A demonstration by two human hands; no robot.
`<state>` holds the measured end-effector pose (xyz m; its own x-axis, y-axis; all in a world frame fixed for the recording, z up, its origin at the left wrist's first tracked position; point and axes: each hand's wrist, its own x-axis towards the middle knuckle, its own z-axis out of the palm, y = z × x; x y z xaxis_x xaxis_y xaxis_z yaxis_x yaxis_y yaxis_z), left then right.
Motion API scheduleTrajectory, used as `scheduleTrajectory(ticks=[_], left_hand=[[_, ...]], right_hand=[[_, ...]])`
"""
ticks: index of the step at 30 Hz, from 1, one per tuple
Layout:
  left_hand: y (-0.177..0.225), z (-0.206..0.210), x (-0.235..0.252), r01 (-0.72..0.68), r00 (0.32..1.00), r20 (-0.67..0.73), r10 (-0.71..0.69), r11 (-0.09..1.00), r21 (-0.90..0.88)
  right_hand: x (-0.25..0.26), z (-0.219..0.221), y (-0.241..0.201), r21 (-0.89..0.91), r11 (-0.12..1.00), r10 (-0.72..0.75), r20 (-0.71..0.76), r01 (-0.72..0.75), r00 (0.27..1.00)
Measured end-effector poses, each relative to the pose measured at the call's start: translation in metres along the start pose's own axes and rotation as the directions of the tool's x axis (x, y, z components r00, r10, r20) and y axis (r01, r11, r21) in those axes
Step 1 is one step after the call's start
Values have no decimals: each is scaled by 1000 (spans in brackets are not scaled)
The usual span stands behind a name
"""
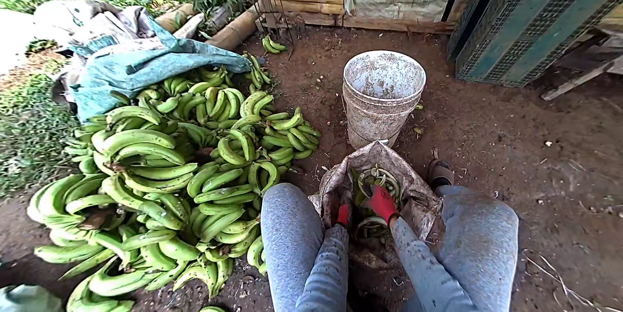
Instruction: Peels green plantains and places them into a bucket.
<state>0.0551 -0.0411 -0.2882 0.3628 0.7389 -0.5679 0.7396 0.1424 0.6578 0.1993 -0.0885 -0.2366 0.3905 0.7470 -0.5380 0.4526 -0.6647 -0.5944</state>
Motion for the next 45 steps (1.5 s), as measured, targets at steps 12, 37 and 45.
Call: scheduleTrajectory(ticks=[12,37,45], left_hand=[[14,-5,2,111,990,76,-115,992,55],[162,-107,-58,-476,860,-412,302,180,-861],[146,-96,-58,-429,878,-368,306,161,-889]], right_hand=[[2,34,25,31,999,31,33,-32,999],[-142,-55,-43,571,693,-355,-262,440,898],[-126,-57,-37,953,218,-602,-38,210,798]])
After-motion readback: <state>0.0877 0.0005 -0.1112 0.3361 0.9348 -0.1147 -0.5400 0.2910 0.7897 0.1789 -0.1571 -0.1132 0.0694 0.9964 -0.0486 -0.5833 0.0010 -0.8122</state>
